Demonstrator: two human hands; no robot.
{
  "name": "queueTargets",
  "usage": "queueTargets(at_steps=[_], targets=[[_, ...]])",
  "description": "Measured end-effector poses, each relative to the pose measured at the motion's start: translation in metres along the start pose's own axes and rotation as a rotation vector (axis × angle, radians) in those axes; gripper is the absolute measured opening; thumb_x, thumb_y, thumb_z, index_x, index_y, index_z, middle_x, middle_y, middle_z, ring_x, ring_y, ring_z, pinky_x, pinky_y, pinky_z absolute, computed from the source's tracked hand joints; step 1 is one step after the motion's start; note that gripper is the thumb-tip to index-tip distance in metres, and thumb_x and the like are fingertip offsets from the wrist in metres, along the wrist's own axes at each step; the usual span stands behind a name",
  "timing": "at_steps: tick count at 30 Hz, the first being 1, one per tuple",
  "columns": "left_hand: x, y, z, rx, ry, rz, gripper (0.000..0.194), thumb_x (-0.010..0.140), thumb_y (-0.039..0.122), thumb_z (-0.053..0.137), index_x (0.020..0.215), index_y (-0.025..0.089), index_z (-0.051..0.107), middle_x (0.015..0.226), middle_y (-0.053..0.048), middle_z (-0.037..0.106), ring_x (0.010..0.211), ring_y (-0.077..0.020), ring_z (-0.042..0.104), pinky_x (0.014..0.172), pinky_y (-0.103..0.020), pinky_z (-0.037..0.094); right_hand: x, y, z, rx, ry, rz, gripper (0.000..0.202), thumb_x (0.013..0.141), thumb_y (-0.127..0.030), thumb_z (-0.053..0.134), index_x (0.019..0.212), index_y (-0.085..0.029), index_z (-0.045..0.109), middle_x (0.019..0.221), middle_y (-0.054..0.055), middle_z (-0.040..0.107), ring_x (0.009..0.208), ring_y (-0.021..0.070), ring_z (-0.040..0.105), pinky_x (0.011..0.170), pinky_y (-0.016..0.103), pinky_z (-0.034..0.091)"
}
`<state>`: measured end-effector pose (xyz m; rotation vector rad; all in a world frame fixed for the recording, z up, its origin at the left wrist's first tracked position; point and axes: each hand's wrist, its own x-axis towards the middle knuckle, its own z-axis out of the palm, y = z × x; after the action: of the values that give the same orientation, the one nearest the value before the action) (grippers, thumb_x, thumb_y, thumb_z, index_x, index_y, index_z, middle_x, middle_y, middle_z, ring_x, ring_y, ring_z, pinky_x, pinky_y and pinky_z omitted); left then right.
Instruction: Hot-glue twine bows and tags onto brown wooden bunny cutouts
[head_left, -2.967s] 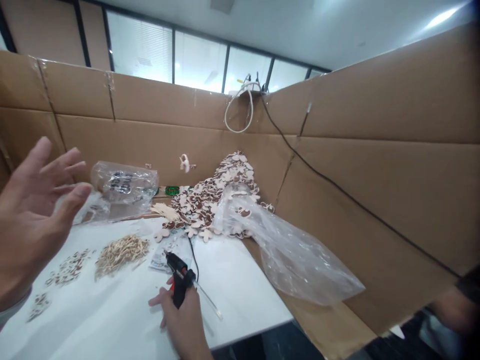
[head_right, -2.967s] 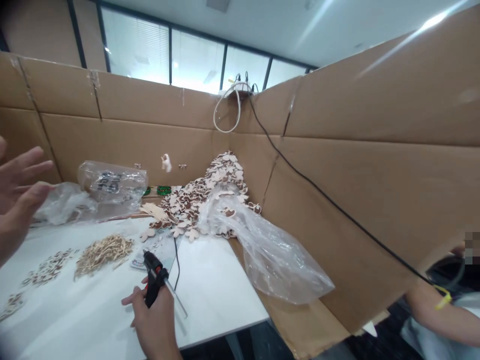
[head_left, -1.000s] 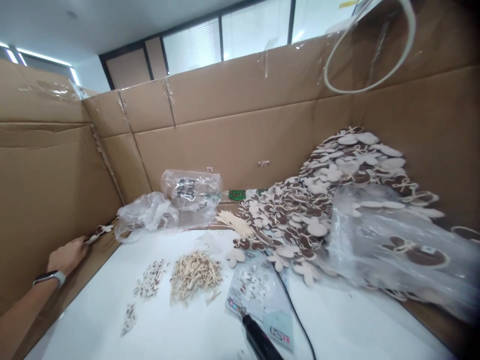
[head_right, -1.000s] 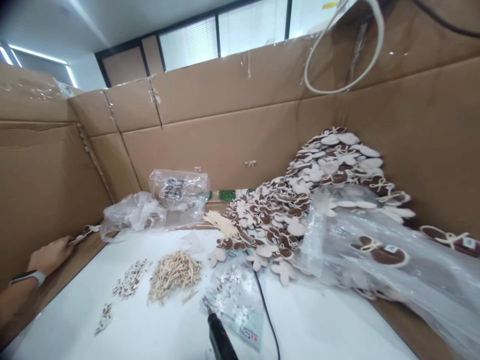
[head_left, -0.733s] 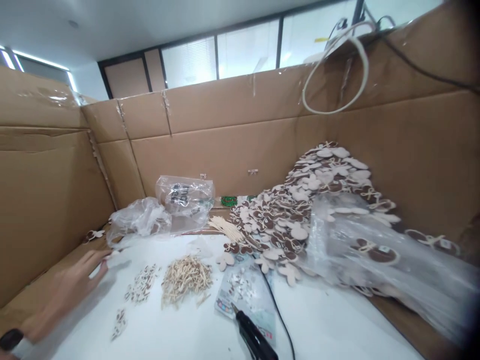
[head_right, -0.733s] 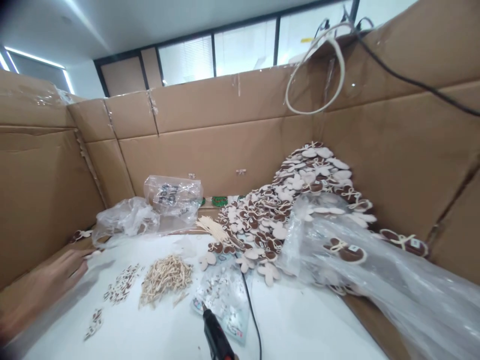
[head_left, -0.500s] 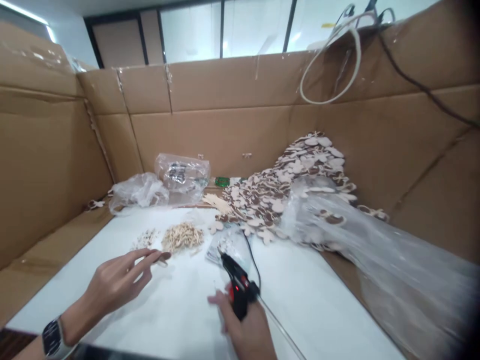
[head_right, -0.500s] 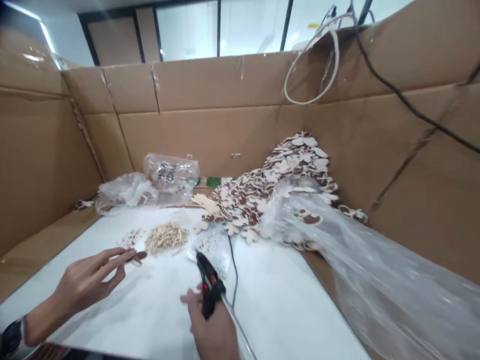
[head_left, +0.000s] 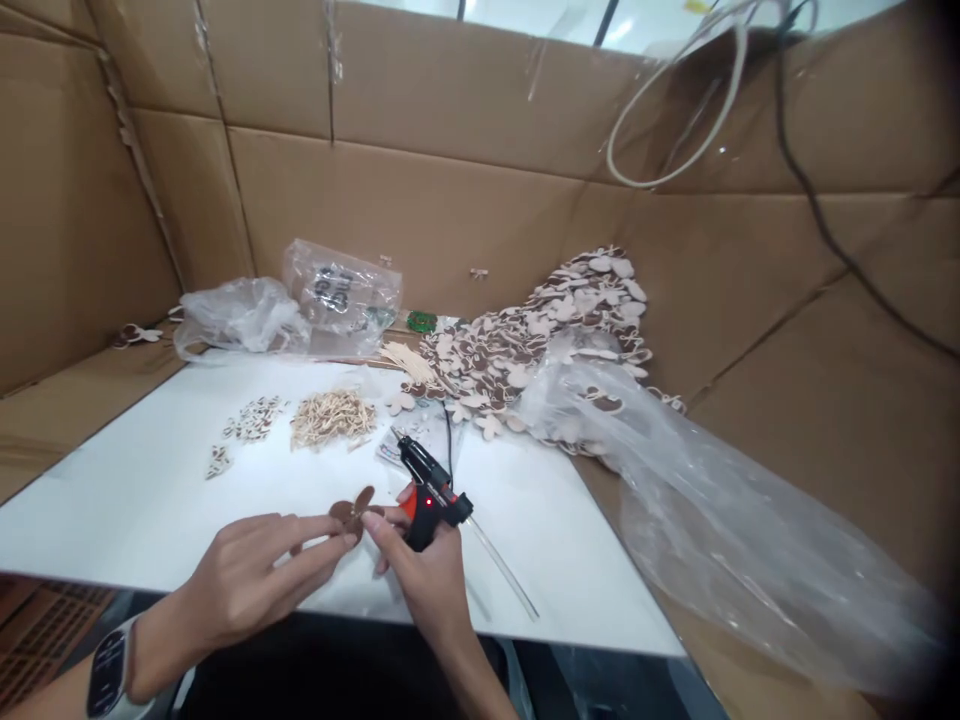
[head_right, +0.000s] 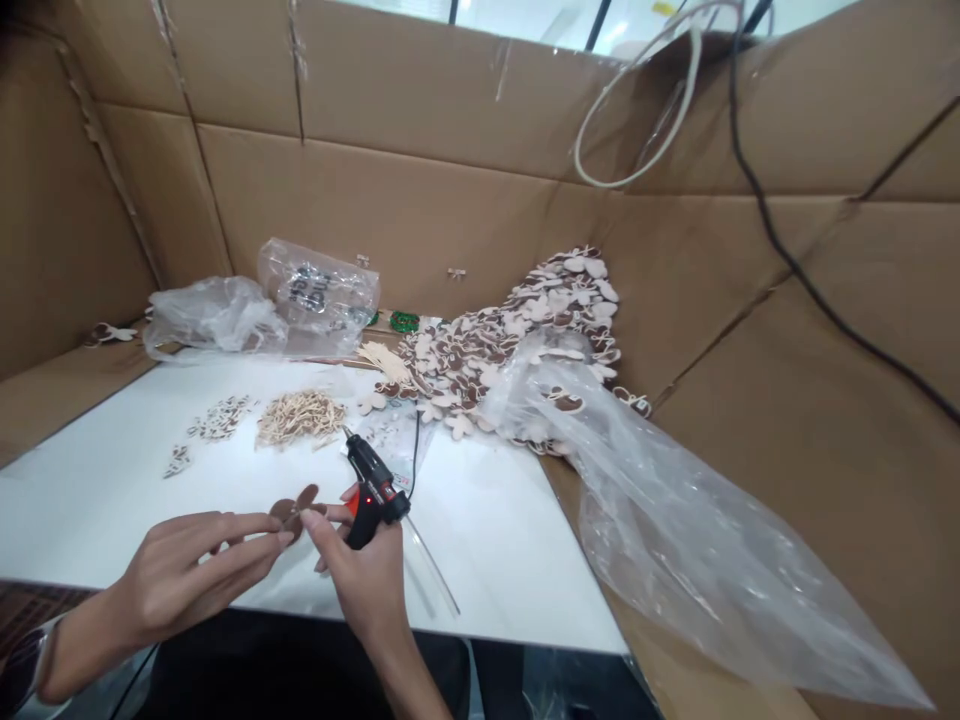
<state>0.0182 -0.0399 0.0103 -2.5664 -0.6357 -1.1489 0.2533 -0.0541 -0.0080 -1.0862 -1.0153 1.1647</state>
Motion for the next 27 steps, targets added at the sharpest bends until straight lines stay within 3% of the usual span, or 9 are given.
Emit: queueTargets(at_steps=[4, 6, 8, 13, 19, 24, 27], targets=[[0.003, 0.008, 0.009, -0.385, 0.054, -0.391, 0.023, 0.113, 0.02, 0.073, 0.134, 0.03, 0.075, 0.107, -0.005, 0.088, 0.063, -0.013, 0.077, 0.055, -0.023, 0.063, 0.006, -0.006, 0.0, -0.024, -0.036, 0.018, 0.059, 0.084, -0.071, 0.097, 0.102, -0.026, 0.062, 0.077, 0.0, 0.076, 0.055, 0.0182, 0.065, 0.057, 0.033, 0.064], [0.003, 0.011, 0.011, -0.466, 0.097, -0.594, 0.015, 0.114, 0.027, 0.074, 0.128, 0.031, 0.077, 0.094, -0.002, 0.082, 0.051, -0.0111, 0.064, 0.047, -0.024, 0.056, 0.006, -0.008, 0.0, -0.061, -0.07, 0.017, 0.056, 0.087, -0.072, 0.094, 0.096, -0.026, 0.062, 0.07, -0.002, 0.07, 0.055, 0.0185, 0.065, 0.058, 0.034, 0.064], [0.0, 0.012, 0.012, -0.458, 0.12, -0.728, 0.013, 0.113, 0.037, 0.076, 0.124, 0.032, 0.081, 0.085, -0.001, 0.076, 0.053, -0.0134, 0.063, 0.049, -0.026, 0.056, 0.004, -0.008, 0.001, -0.078, -0.093, 0.027, 0.056, 0.087, -0.071, 0.094, 0.097, -0.026, 0.062, 0.067, -0.004, 0.067, 0.054, 0.0187, 0.065, 0.058, 0.034, 0.063], [-0.008, 0.013, 0.012, -0.522, 0.06, -0.81, 0.026, 0.111, 0.051, 0.077, 0.124, 0.032, 0.089, 0.105, -0.008, 0.081, 0.068, -0.0166, 0.068, 0.055, -0.027, 0.055, 0.001, -0.008, 0.003, -0.092, -0.128, 0.061, 0.058, 0.085, -0.064, 0.097, 0.112, -0.026, 0.061, 0.072, -0.006, 0.072, 0.057, 0.0189, 0.069, 0.06, 0.033, 0.063], [-0.015, 0.015, 0.014, -0.788, -0.101, -1.039, 0.056, 0.106, 0.067, 0.08, 0.148, 0.03, 0.079, 0.107, -0.006, 0.077, 0.052, -0.0096, 0.055, 0.046, -0.023, 0.047, 0.002, -0.008, 0.005, -0.122, -0.166, 0.058, 0.055, 0.088, -0.061, 0.095, 0.113, -0.024, 0.062, 0.076, -0.002, 0.081, 0.055, 0.0179, 0.07, 0.058, 0.03, 0.061], [-0.012, 0.014, 0.013, -0.859, -0.28, -1.083, 0.064, 0.106, 0.069, 0.077, 0.156, 0.031, 0.073, 0.078, 0.003, 0.065, 0.05, -0.0134, 0.057, 0.049, -0.025, 0.047, 0.002, -0.001, 0.005, -0.164, -0.15, 0.047, 0.053, 0.093, -0.063, 0.093, 0.115, -0.023, 0.066, 0.084, 0.005, 0.088, 0.063, 0.0224, 0.078, 0.058, 0.031, 0.063], [-0.009, 0.013, 0.01, -0.865, -0.282, -1.099, 0.063, 0.105, 0.07, 0.078, 0.154, 0.03, 0.074, 0.08, 0.002, 0.067, 0.05, -0.0128, 0.057, 0.049, -0.025, 0.045, 0.001, 0.002, 0.004, -0.181, -0.13, 0.042, 0.054, 0.09, -0.061, 0.097, 0.116, -0.023, 0.067, 0.087, 0.007, 0.09, 0.07, 0.0271, 0.083, 0.058, 0.033, 0.065]])
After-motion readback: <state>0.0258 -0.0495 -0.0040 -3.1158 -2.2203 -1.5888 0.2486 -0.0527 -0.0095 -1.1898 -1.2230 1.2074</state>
